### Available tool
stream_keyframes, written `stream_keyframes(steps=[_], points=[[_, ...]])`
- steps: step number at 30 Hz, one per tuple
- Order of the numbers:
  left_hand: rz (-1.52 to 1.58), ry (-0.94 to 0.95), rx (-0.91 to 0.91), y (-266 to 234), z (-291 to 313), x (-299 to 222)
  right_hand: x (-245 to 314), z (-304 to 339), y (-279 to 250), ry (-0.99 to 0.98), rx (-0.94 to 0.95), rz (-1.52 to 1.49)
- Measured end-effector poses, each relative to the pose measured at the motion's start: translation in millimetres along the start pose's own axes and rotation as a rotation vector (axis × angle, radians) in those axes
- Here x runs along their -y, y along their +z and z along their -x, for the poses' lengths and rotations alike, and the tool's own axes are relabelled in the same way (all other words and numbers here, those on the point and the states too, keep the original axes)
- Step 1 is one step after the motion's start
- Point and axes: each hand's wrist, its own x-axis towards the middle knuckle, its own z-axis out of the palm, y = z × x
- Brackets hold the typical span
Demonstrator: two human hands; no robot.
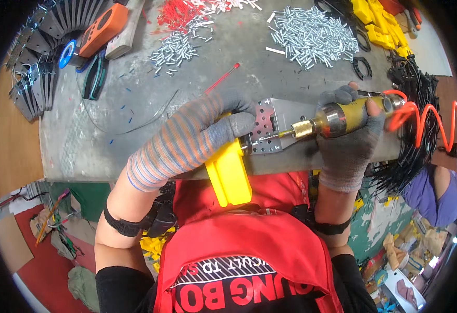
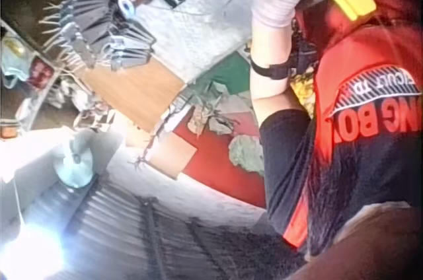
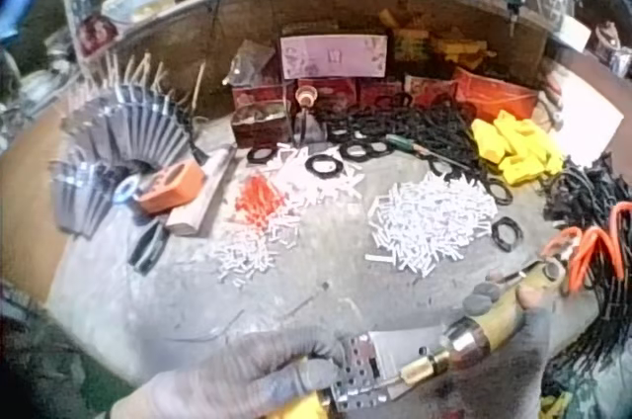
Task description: Assembling yellow plastic housings with metal plates and wiring using a soldering iron and an electric screwdriver.
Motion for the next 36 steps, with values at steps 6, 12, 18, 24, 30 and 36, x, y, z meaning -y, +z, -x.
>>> stream_keyframes(steps=[6, 12, 18, 24, 30, 36], points=[[-0.147, 0.215, 0.062, 0, -4, 5, -1, -1, -3, 0.021, 0.045, -0.044], [-0.097, 0.207, 0.082, 0, -4, 6, -3, 1, -3, -0.009, -0.009, 0.029], [-0.064, 0.191, 0.064, 2, -3, 3, -5, 2, -2, -0.007, 0.012, 0.052], [0.026, 0.072, 0.059, 2, -7, -4, -9, 7, 7, 0.010, 0.085, 0.040], [-0.188, 0.055, 0.052, -4, -6, -8, -5, -6, 13, -0.006, -0.049, 0.035], [-0.230, -0.022, 0.045, -4, -5, -12, -7, -16, 10, 0.045, 0.048, -0.036]])
